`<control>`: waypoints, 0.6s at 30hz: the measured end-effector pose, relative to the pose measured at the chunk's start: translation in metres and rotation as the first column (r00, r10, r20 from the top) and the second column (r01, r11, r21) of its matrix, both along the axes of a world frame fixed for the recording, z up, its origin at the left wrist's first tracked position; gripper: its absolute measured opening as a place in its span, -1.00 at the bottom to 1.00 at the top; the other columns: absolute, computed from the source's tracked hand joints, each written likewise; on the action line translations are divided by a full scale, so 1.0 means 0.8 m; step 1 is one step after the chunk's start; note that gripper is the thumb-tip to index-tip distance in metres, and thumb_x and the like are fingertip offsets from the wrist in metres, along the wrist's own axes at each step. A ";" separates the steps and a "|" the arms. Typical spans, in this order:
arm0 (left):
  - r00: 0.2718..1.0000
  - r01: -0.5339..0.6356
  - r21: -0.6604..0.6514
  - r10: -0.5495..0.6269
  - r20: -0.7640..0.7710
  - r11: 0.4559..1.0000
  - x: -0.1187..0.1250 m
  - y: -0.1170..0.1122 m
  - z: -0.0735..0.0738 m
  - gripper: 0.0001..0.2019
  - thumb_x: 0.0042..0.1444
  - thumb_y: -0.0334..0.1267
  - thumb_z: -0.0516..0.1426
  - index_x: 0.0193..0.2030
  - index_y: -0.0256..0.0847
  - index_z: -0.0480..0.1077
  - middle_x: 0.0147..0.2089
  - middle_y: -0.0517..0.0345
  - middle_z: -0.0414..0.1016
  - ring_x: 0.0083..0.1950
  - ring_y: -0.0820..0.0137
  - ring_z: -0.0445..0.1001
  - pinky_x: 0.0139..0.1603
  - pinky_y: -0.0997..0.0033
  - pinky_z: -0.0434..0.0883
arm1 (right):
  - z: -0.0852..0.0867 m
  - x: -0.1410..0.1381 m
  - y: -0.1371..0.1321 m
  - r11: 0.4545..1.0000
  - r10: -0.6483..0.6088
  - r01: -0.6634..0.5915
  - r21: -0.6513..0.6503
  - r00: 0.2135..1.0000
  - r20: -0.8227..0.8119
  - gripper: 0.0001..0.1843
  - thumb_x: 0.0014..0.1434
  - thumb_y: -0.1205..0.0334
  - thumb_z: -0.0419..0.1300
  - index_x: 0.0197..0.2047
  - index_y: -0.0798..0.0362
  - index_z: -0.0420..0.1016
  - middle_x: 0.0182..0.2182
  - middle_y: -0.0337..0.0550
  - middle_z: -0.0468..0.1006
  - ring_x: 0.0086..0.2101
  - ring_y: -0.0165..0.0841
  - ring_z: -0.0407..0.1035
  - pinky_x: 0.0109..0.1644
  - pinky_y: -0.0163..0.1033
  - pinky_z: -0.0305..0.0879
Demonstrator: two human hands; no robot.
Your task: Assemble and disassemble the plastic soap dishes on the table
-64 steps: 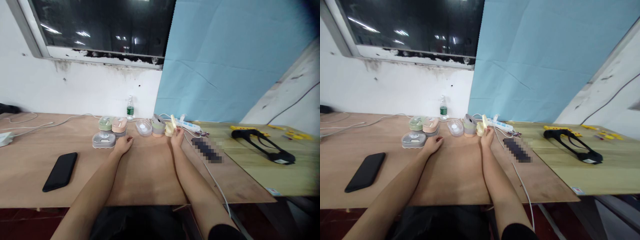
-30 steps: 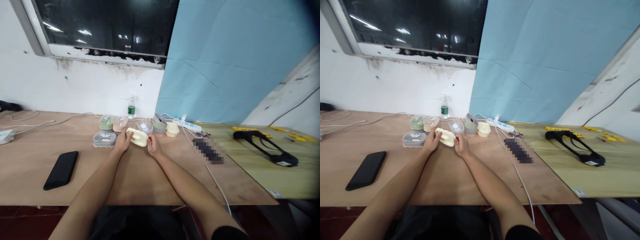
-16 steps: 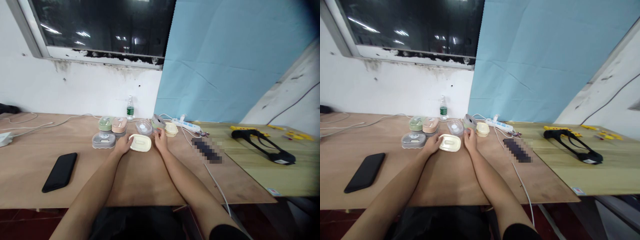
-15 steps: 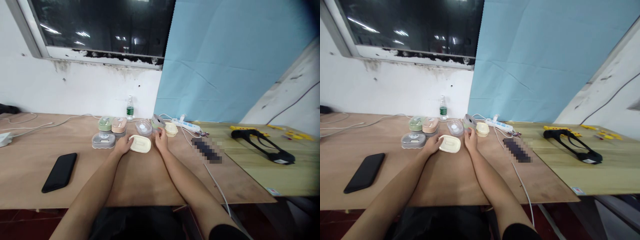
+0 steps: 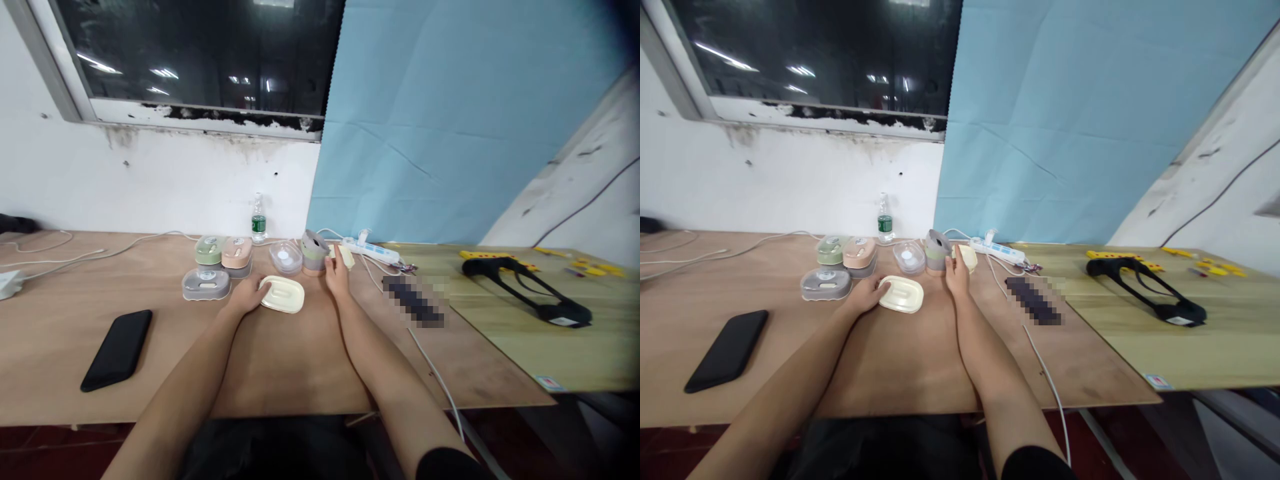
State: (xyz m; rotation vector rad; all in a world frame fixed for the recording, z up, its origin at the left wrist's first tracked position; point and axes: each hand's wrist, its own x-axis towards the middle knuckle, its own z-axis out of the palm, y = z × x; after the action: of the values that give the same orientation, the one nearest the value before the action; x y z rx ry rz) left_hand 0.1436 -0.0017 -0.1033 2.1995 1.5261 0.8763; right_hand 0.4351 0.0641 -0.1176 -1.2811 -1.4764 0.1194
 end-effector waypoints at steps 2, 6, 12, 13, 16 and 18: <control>1.000 0.011 -0.001 -0.011 -0.003 1.000 0.001 0.000 0.001 -0.59 0.21 0.01 -0.05 0.00 -0.19 0.40 -0.02 -0.03 0.52 -0.07 0.21 0.50 -0.13 0.32 0.39 | -0.001 -0.003 0.000 0.999 0.034 -0.034 0.008 0.999 0.039 -0.43 0.26 -0.08 -0.05 0.23 0.05 0.20 -0.24 -0.07 0.52 -0.28 -0.26 0.40 -0.11 -0.14 0.30; 1.000 0.003 -0.027 -0.003 -0.008 1.000 0.001 -0.002 0.005 -0.58 0.21 0.01 -0.04 0.02 -0.21 0.40 -0.02 -0.05 0.52 -0.05 0.20 0.49 -0.10 0.30 0.39 | -0.003 -0.013 -0.002 0.997 0.082 -0.082 0.009 0.995 0.061 -0.48 0.26 -0.06 -0.06 0.17 0.07 0.24 -0.30 -0.09 0.52 -0.30 -0.26 0.40 -0.14 -0.14 0.30; 1.000 -0.010 -0.034 0.009 -0.016 0.999 0.002 -0.002 0.005 -0.57 0.20 0.01 -0.03 0.05 -0.21 0.37 0.00 -0.06 0.51 -0.02 0.18 0.48 -0.08 0.28 0.38 | -0.002 -0.023 -0.007 1.000 0.006 -0.005 -0.016 0.999 0.047 -0.55 0.21 -0.08 0.00 -0.01 0.09 0.26 -0.46 -0.19 0.47 -0.38 -0.24 0.39 -0.25 -0.17 0.27; 1.000 -0.011 -0.030 0.010 -0.019 0.999 0.002 -0.002 0.005 -0.57 0.20 0.01 -0.03 0.05 -0.21 0.37 0.00 -0.06 0.50 -0.02 0.17 0.48 -0.07 0.27 0.38 | -0.002 -0.024 -0.007 1.000 -0.009 0.010 -0.016 0.999 0.043 -0.56 0.20 -0.07 0.01 -0.02 0.09 0.25 -0.48 -0.20 0.46 -0.40 -0.25 0.38 -0.27 -0.18 0.27; 1.000 0.002 -0.031 -0.003 -0.024 1.000 0.002 -0.002 0.005 -0.57 0.20 0.01 -0.03 0.05 -0.21 0.37 0.01 -0.06 0.50 -0.01 0.17 0.47 -0.07 0.28 0.38 | -0.002 -0.025 -0.008 1.000 -0.029 0.029 -0.012 0.999 0.025 -0.61 0.18 -0.04 0.03 -0.06 0.08 0.23 -0.49 -0.22 0.45 -0.43 -0.26 0.37 -0.30 -0.19 0.25; 1.000 0.009 -0.029 -0.010 -0.027 1.000 0.002 -0.002 0.005 -0.58 0.20 0.01 -0.03 0.04 -0.20 0.38 0.00 -0.05 0.51 -0.02 0.19 0.48 -0.08 0.30 0.38 | -0.002 -0.024 -0.007 1.000 -0.026 0.026 0.005 1.000 0.005 -0.63 0.18 -0.02 0.03 -0.07 0.07 0.21 -0.47 -0.20 0.47 -0.42 -0.26 0.37 -0.29 -0.19 0.25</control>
State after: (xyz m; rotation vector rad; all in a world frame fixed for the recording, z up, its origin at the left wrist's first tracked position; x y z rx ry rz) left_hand 0.1454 -0.0036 -0.0995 2.2048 1.5299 0.8199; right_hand 0.4157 0.0582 -0.1193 -1.2970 -1.4632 0.0960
